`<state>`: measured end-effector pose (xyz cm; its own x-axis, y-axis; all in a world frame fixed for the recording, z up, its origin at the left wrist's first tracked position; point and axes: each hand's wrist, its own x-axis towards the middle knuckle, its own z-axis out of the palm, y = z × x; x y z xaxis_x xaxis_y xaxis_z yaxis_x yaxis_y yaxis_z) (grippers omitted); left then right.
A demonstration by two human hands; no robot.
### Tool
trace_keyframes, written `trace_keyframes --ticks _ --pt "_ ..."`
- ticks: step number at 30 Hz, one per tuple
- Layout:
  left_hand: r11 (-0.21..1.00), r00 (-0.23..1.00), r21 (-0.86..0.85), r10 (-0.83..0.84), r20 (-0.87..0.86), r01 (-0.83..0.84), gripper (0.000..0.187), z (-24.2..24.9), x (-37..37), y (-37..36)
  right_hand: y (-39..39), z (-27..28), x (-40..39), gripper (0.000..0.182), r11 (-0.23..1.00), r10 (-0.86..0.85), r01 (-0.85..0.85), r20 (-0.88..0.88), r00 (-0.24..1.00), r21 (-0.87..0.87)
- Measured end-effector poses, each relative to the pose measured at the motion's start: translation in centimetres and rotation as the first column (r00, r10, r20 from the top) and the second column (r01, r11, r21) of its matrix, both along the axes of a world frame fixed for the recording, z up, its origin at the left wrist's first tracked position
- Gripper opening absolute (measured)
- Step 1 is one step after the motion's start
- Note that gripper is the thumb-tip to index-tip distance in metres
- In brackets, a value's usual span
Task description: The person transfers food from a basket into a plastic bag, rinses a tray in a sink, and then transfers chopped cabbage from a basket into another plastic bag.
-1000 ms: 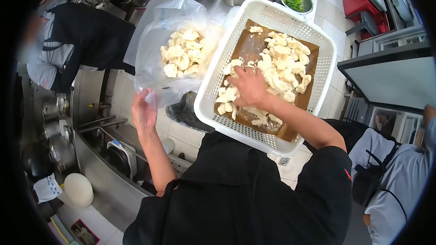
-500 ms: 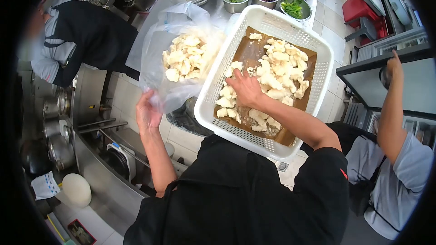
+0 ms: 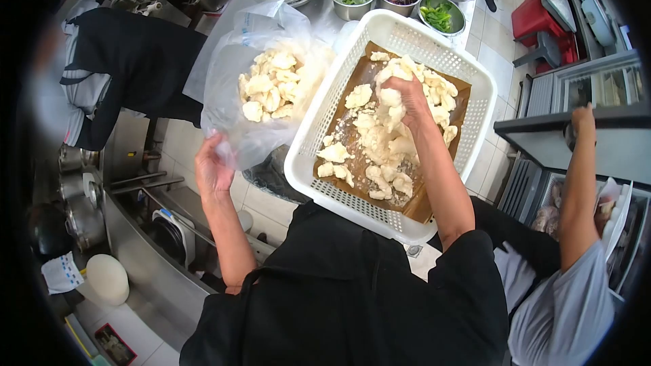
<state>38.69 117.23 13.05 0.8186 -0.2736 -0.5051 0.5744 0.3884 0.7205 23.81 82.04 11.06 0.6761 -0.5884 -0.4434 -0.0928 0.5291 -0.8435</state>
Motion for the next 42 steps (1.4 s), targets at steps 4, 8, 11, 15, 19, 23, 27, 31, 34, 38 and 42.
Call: trace_keyframes --ticks 4,8,11,15,19,23,27,31,34,38,42 --pt "1.000 1.000 0.009 0.024 -0.016 -0.024 0.027 -0.8 0.4 -0.1 -0.1 0.4 1.4 0.037 0.946 0.012 -0.089 0.242 0.970 0.312" --pt "0.998 0.997 0.031 0.045 0.061 -0.047 0.024 0.8 0.1 -1.4 4.4 4.6 6.9 0.039 0.942 0.224 -0.277 0.258 0.940 0.190" --pt "0.996 0.989 0.067 0.052 0.140 -0.061 0.019 2.5 -0.2 -2.6 8.5 4.0 13.7 0.050 0.854 0.519 -0.498 0.206 0.829 -0.149" --pt "0.987 0.962 0.145 0.019 0.271 -0.061 0.014 3.5 0.0 -2.7 13.7 -1.2 21.6 0.070 0.236 0.539 -0.724 -0.532 0.652 -0.648" --pt "0.983 0.920 0.168 0.004 0.392 -0.076 0.013 4.6 0.2 -3.1 16.2 1.6 22.2 0.073 0.077 0.386 -0.805 -0.727 0.568 -0.588" --pt "0.980 0.914 0.167 0.032 0.405 -0.109 0.013 4.9 0.8 -3.5 16.5 1.9 23.0 0.075 0.102 0.352 -0.786 -0.717 0.602 -0.610" --pt "0.982 0.912 0.150 0.044 0.408 -0.114 0.017 5.0 0.7 -3.8 15.6 0.0 20.7 0.075 0.110 0.272 -0.647 -0.603 0.750 -0.755" --pt "0.988 0.916 0.134 0.018 0.402 -0.079 0.023 4.5 0.7 -2.8 7.3 1.1 12.8 0.081 0.226 0.282 -0.357 -0.290 0.914 -0.906" --pt "0.988 0.915 0.136 0.011 0.404 -0.072 0.024 4.4 0.0 -2.3 -2.0 0.5 5.2 0.101 0.146 -0.075 -0.701 -0.715 0.695 -0.698" --pt "0.986 0.936 0.137 0.045 0.350 -0.099 0.018 3.8 -0.7 -2.0 -6.8 -1.6 -0.4 0.125 0.463 -0.209 -0.814 -0.936 0.284 -0.351" --pt "0.985 0.947 0.164 0.004 0.321 -0.060 0.029 3.6 -1.4 -1.7 -5.8 -4.5 -1.9 0.116 0.270 -0.267 -0.828 -0.864 0.427 -0.492"
